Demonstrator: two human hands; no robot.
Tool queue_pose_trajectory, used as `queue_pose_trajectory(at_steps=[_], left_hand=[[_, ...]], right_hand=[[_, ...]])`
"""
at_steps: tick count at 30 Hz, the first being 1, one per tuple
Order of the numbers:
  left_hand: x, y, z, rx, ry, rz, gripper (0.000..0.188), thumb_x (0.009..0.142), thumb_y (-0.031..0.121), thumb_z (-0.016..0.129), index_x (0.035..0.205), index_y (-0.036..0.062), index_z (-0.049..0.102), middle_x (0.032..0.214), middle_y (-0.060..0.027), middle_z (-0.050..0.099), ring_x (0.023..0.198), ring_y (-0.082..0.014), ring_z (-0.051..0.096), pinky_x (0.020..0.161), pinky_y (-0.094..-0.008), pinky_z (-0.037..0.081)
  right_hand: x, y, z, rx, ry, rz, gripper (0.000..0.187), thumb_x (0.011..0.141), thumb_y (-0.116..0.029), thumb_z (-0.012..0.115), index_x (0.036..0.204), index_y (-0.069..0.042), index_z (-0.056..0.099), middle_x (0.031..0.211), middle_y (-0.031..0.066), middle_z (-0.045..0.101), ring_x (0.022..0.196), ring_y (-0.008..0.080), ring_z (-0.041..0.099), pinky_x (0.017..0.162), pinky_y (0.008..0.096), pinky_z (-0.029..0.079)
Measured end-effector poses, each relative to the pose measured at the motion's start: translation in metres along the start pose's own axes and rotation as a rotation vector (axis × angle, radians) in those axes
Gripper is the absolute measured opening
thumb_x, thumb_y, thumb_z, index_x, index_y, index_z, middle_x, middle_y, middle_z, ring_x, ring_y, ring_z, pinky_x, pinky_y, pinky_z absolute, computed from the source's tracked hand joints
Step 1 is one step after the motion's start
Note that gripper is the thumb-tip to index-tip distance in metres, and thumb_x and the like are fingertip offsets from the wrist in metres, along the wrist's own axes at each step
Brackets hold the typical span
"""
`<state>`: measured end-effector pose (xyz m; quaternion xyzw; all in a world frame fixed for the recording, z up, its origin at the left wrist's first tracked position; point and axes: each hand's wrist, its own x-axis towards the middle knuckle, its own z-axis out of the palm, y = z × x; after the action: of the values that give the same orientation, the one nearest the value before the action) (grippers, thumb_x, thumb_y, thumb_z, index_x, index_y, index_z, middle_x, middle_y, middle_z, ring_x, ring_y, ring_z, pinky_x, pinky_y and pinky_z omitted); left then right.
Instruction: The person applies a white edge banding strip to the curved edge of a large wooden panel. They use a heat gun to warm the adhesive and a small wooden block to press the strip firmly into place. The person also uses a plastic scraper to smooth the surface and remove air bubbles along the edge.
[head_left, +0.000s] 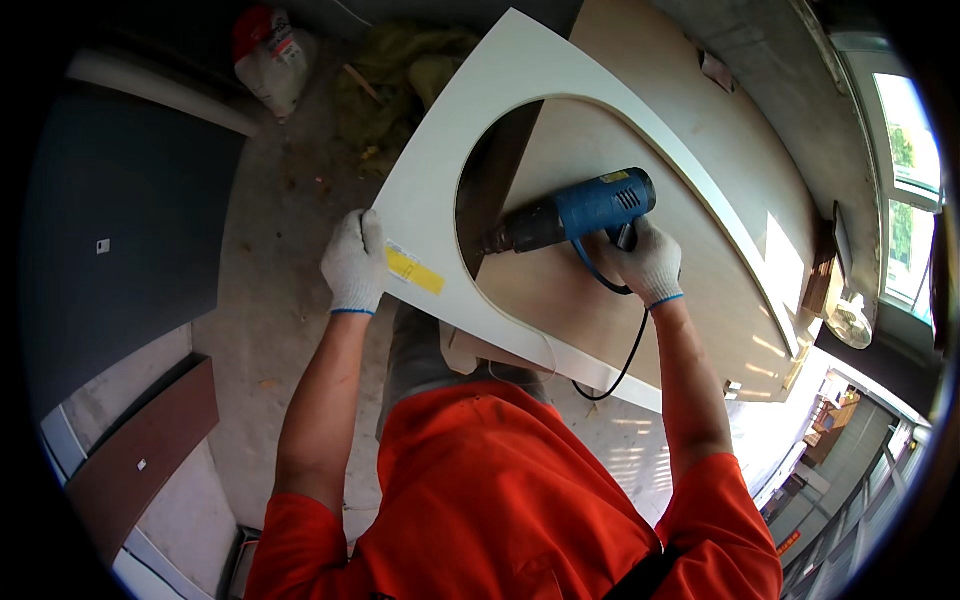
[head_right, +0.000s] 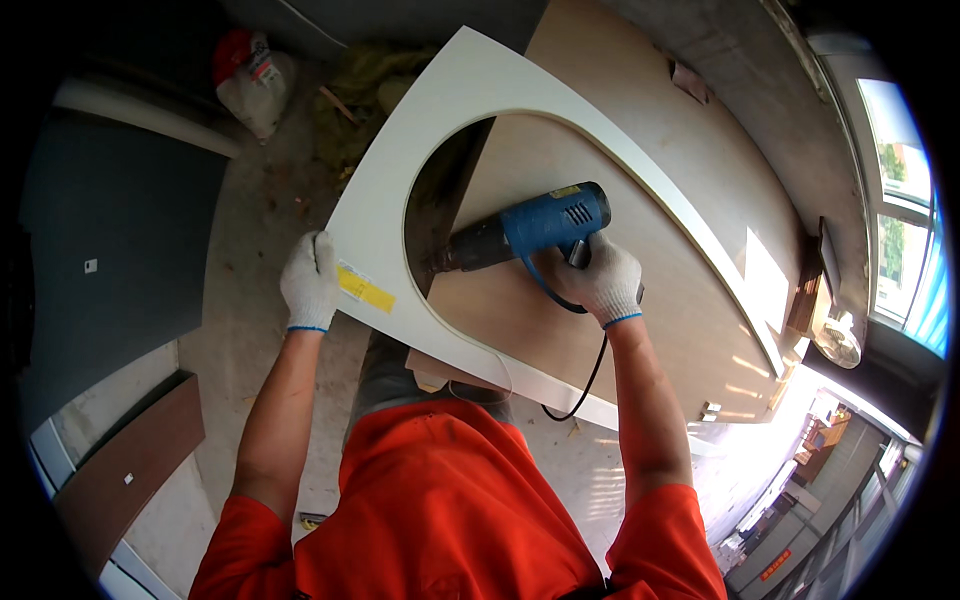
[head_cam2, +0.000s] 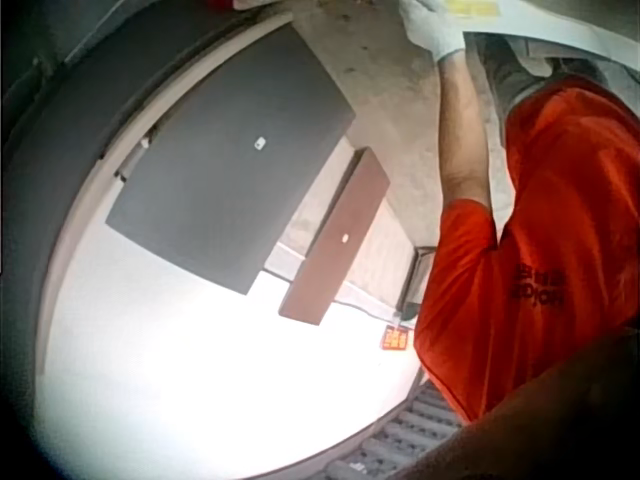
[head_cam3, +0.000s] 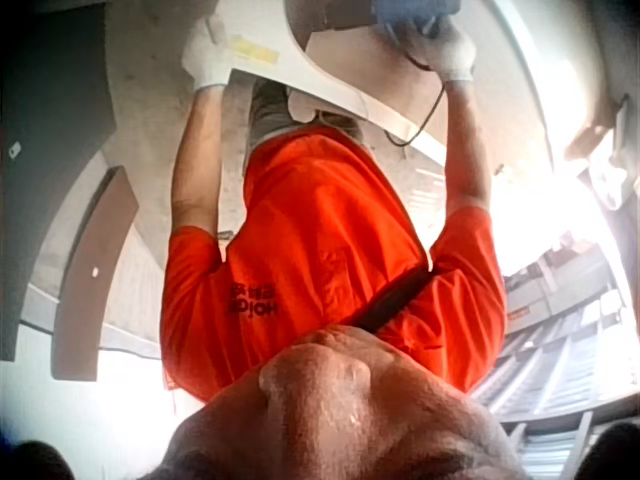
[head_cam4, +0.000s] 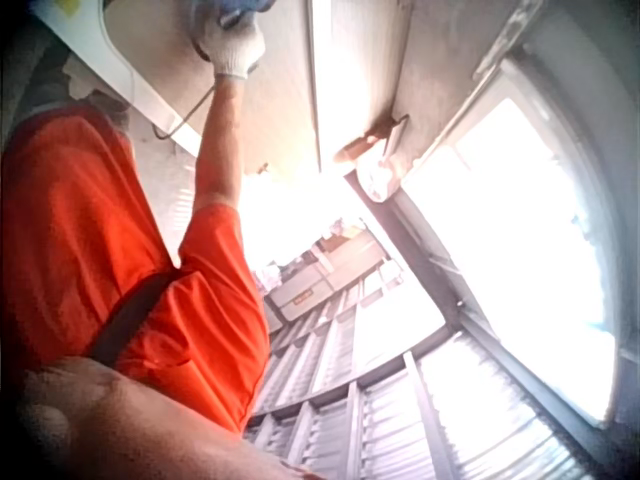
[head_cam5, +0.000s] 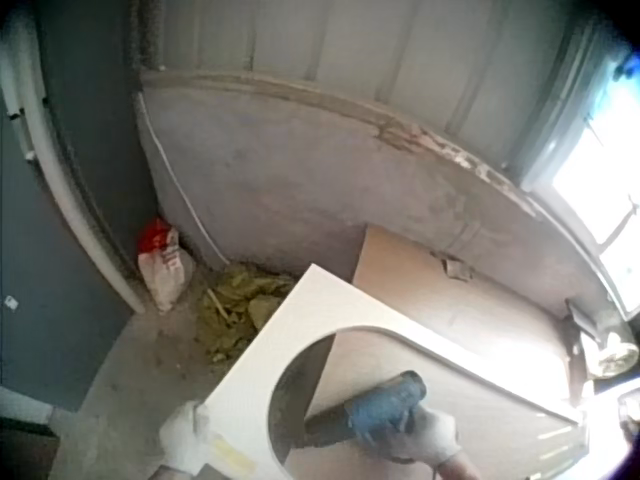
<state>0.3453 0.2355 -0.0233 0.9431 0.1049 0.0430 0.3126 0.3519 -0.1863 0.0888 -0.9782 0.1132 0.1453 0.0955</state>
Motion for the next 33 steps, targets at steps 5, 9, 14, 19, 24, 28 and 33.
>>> queue_pose_trajectory(at_steps=[5,9,14,19,24,28,33], left_hand=[[-0.002,0.003,-0.001,-0.014,0.006,0.002,0.034,0.111,0.038,0.055,0.114,0.0086,0.073,0.109,-0.015,0.075,0.099,-0.0377,0.073,0.084,-0.0482,0.058],[-0.002,0.002,0.001,-0.005,0.021,0.0,0.034,0.111,0.038,0.055,0.114,0.0092,0.072,0.108,-0.0147,0.075,0.098,-0.038,0.073,0.084,-0.0487,0.058],[-0.002,0.001,0.001,0.003,0.018,0.004,0.034,0.111,0.038,0.055,0.113,0.0092,0.073,0.108,-0.0149,0.075,0.098,-0.0382,0.073,0.083,-0.049,0.058],[-0.004,0.002,0.0,0.003,0.022,-0.001,0.034,0.111,0.038,0.056,0.112,0.0088,0.073,0.108,-0.0153,0.076,0.097,-0.0386,0.074,0.083,-0.0489,0.058],[-0.002,0.002,0.001,-0.008,0.02,-0.005,0.034,0.11,0.038,0.057,0.112,0.0081,0.073,0.107,-0.0154,0.076,0.096,-0.0386,0.074,0.082,-0.0488,0.058],[-0.002,0.001,0.001,-0.006,0.026,0.001,0.033,0.11,0.037,0.057,0.112,0.0079,0.074,0.107,-0.0153,0.076,0.096,-0.0385,0.074,0.082,-0.0487,0.058],[-0.002,0.004,-0.001,0.002,0.019,-0.002,0.033,0.11,0.037,0.057,0.113,0.0081,0.074,0.108,-0.0149,0.076,0.096,-0.0381,0.074,0.082,-0.0484,0.058]], right_hand=[[0.004,-0.004,0.004,0.028,0.084,-0.015,0.05,0.087,-0.058,0.077,0.093,-0.009,0.07,0.081,0.021,0.075,0.082,0.0452,0.074,0.076,0.0512,0.059],[0.006,-0.006,-0.005,-0.005,0.025,-0.023,0.046,0.087,-0.054,0.078,0.094,-0.008,0.07,0.082,0.0208,0.075,0.083,0.0451,0.074,0.076,0.0513,0.059],[0.009,-0.008,-0.004,-0.016,0.046,-0.005,0.041,0.087,-0.047,0.076,0.094,-0.008,0.07,0.083,0.0215,0.075,0.084,0.0458,0.074,0.076,0.0521,0.059],[0.009,-0.007,-0.002,-0.002,0.066,-0.015,0.038,0.087,-0.045,0.075,0.094,-0.008,0.071,0.083,0.0219,0.075,0.083,0.0459,0.074,0.075,0.0526,0.059],[0.01,-0.006,0.002,-0.007,0.084,-0.017,0.039,0.087,-0.046,0.076,0.094,-0.008,0.071,0.082,0.0214,0.075,0.082,0.0458,0.074,0.075,0.0529,0.058],[0.008,-0.011,-0.006,-0.004,0.028,-0.03,0.037,0.086,-0.043,0.076,0.095,-0.008,0.071,0.082,0.0204,0.075,0.082,0.0448,0.074,0.075,0.0518,0.058],[0.005,-0.006,0.003,0.057,0.09,-0.032,0.035,0.083,-0.04,0.078,0.095,-0.008,0.07,0.082,0.0185,0.075,0.083,0.043,0.074,0.075,0.0495,0.058]])
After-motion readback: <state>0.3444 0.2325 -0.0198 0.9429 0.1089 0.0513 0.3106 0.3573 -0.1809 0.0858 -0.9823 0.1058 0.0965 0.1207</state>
